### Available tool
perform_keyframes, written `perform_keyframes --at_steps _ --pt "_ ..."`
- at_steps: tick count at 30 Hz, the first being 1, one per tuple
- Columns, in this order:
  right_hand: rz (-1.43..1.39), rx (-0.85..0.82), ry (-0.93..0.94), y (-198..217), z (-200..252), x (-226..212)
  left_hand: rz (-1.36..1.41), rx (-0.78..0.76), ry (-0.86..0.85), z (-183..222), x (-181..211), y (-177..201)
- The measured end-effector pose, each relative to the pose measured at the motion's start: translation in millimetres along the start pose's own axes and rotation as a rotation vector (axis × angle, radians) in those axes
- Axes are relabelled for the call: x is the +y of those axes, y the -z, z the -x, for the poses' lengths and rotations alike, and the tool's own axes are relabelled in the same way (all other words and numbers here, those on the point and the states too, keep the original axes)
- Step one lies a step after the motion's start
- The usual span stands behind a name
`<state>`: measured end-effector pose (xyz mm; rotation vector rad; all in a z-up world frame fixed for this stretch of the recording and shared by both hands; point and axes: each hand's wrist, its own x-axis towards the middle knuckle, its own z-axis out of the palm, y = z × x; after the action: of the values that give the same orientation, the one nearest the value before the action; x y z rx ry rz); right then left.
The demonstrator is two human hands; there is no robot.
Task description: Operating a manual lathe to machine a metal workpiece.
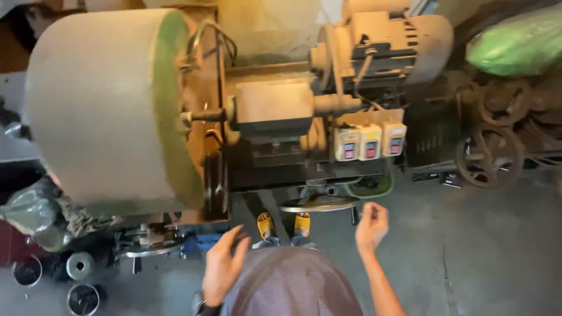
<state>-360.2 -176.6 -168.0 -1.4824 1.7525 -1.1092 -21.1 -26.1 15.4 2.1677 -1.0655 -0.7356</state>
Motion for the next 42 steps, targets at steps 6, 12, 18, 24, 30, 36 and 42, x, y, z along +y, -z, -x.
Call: perform_keyframes --at_steps 6,12,18,24,30,36,42 --pt "0.288 -0.166 -0.384 -39 -12 316 -0.061 0.179 -0.760 -85 132 -47" --pt "-0.279 -0.447 -0.929 -37 -10 265 -0.376 0.263 -0.816 -156 149 -66" --pt "0.001 -0.714 -0.603 -16 23 110 -0.486 0.271 -0.800 -169 136 -75" --pt "-0.261 -0.949 -0.738 -126 91 79 -0.484 0.313 -0.805 -173 143 -75" --pt "-0.068 -1.011 -0.591 -196 125 158 -0.488 0.326 -0.821 -172 147 -71" --pt "-0.230 -0.946 -0.838 -55 45 98 -0.494 0.316 -0.836 -174 140 -73" --pt "-0.038 -0.739 -0.799 -6 -19 176 -0.448 0.331 -0.849 -179 136 -76"
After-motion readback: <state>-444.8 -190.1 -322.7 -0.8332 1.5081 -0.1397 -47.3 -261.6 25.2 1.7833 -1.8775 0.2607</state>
